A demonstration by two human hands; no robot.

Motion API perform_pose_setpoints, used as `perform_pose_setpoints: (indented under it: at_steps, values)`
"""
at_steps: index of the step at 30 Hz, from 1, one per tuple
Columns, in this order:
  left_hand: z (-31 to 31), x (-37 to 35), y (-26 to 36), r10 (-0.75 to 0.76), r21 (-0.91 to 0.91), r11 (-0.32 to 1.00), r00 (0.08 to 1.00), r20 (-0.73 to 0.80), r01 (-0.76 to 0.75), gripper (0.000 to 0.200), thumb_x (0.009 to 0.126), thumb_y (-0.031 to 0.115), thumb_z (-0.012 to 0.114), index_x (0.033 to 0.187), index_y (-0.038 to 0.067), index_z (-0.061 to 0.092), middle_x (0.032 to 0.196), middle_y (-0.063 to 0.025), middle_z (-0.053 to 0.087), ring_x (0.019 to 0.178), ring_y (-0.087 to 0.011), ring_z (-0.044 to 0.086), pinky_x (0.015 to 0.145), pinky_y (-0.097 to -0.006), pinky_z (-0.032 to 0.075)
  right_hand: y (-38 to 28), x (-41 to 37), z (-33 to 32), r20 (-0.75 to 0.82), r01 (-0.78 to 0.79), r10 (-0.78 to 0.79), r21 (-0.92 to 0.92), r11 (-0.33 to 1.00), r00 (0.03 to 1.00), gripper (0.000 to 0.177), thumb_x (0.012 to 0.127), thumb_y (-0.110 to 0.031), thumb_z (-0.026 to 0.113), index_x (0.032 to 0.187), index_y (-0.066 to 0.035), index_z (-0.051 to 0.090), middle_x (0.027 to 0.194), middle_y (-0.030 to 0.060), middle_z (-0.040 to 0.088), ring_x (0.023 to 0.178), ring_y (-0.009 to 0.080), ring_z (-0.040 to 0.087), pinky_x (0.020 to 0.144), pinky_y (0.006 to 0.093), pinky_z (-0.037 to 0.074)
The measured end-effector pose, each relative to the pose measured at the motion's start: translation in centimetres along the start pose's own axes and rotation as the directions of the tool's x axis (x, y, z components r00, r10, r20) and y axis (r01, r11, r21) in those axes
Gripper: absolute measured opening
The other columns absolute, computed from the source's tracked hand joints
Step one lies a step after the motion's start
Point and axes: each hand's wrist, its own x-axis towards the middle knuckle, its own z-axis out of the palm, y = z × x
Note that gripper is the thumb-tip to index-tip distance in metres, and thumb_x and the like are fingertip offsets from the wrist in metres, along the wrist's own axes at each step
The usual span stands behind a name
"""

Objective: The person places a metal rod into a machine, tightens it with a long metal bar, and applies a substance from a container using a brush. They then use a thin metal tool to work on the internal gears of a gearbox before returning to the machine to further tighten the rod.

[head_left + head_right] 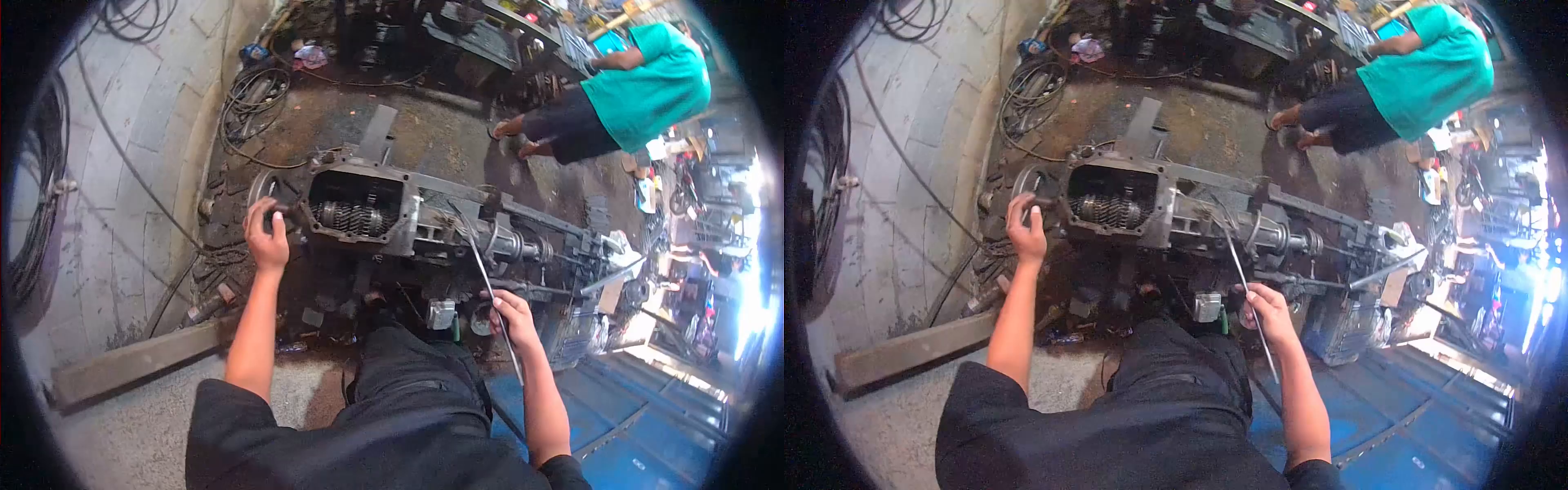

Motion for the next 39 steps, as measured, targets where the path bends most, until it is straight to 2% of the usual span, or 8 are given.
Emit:
perform_pose_setpoints:
  at_steps: [3, 5, 8, 12, 19, 24, 33, 39]
  values:
    - [3.1, -3.5, 7.2, 0.071, -0.082, 0.995, 0.989, 0.127, -0.061, 0.013, 0.083, 0.006, 0.058, 0.093, 0.005, 0.065, 0.098, -0.0135, 0.063, 0.096, -0.0314, 0.060, 0.090, -0.0404, 0.045, 1.8, -1.7, -0.3, -0.070, -0.053, 0.058, 0.073, 0.996, 0.996, 0.031, 0.095, -0.019, 0.051, 0.117, 0.002, 0.060, 0.058, -0.0009, 0.042, 0.042, 0.0087, 0.035, 0.042, 0.0248, 0.035]
    - [6.1, -7.3, 11.8, 0.104, -0.198, 0.979, 0.938, 0.331, -0.039, 0.011, 0.081, 0.004, 0.059, 0.090, 0.004, 0.065, 0.091, -0.0127, 0.062, 0.089, -0.0289, 0.060, 0.085, -0.0381, 0.048, 2.4, -2.4, -0.1, -0.122, -0.090, 0.109, 0.152, 0.984, 0.987, 0.030, 0.094, -0.017, 0.051, 0.114, 0.002, 0.061, 0.058, -0.0014, 0.042, 0.042, 0.0084, 0.035, 0.041, 0.0247, 0.034]
    - [10.2, -14.0, 15.8, 0.138, -0.398, 0.904, 0.773, 0.619, 0.157, 0.013, 0.082, 0.008, 0.064, 0.093, 0.003, 0.068, 0.092, -0.0121, 0.067, 0.085, -0.0263, 0.065, 0.078, -0.0347, 0.052, 3.2, -2.5, -0.5, -0.140, -0.096, 0.120, 0.164, 0.982, 0.983, 0.028, 0.093, -0.017, 0.052, 0.111, 0.002, 0.063, 0.058, -0.0022, 0.042, 0.042, 0.0071, 0.035, 0.040, 0.0236, 0.033]
    - [12.4, -19.0, 18.9, 0.173, -0.387, 0.888, 0.602, 0.780, 0.247, 0.024, 0.086, 0.011, 0.064, 0.110, 0.006, 0.067, 0.104, -0.0131, 0.067, 0.093, -0.0269, 0.068, 0.080, -0.0346, 0.053, 3.6, -2.9, -0.6, -0.150, -0.132, 0.166, 0.213, 0.968, 0.975, 0.026, 0.092, -0.015, 0.052, 0.107, 0.002, 0.064, 0.057, -0.0017, 0.044, 0.042, 0.0066, 0.035, 0.039, 0.0234, 0.032]
    - [14.7, -20.1, 19.4, 0.238, -0.424, 0.899, 0.687, 0.687, 0.112, 0.026, 0.088, 0.015, 0.065, 0.113, 0.007, 0.067, 0.107, -0.0146, 0.067, 0.093, -0.0285, 0.068, 0.081, -0.0350, 0.054, 3.6, -1.9, -0.9, -0.067, -0.113, 0.140, 0.311, 0.944, 0.988, 0.024, 0.092, -0.014, 0.052, 0.105, 0.002, 0.064, 0.060, -0.0011, 0.046, 0.044, 0.0073, 0.035, 0.042, 0.0254, 0.033]
    - [16.2, -18.5, 19.6, 0.251, -0.413, 0.909, 0.711, 0.657, 0.061, 0.021, 0.088, 0.015, 0.065, 0.107, 0.006, 0.070, 0.097, -0.0117, 0.069, 0.087, -0.0264, 0.069, 0.075, -0.0335, 0.054, 1.3, -0.3, -1.2, 0.015, -0.231, 0.274, 0.584, 0.778, 0.962, 0.022, 0.093, -0.013, 0.049, 0.102, 0.003, 0.061, 0.062, -0.0068, 0.042, 0.048, 0.0036, 0.033, 0.046, 0.0208, 0.029]
    - [15.5, -19.4, 20.2, 0.213, -0.347, 0.937, 0.741, 0.637, 0.029, 0.020, 0.088, 0.009, 0.062, 0.108, 0.005, 0.067, 0.097, -0.0130, 0.069, 0.086, -0.0287, 0.069, 0.074, -0.0337, 0.054, 3.8, 0.9, -2.4, 0.181, -0.234, 0.173, 0.415, 0.879, 0.968, 0.023, 0.096, -0.017, 0.050, 0.109, -0.001, 0.060, 0.070, -0.0004, 0.053, 0.056, 0.0123, 0.051, 0.056, 0.0315, 0.047]
    - [14.0, -21.4, 22.0, 0.062, -0.205, 0.974, 0.748, 0.661, 0.100, 0.033, 0.085, 0.004, 0.058, 0.118, 0.007, 0.062, 0.108, -0.0167, 0.065, 0.098, -0.0335, 0.066, 0.084, -0.0370, 0.052, 5.2, 1.5, -2.3, 0.267, -0.229, 0.103, 0.499, 0.836, 0.958, 0.024, 0.098, -0.017, 0.046, 0.110, -0.001, 0.060, 0.077, 0.0029, 0.059, 0.065, 0.0153, 0.057, 0.062, 0.0308, 0.048]
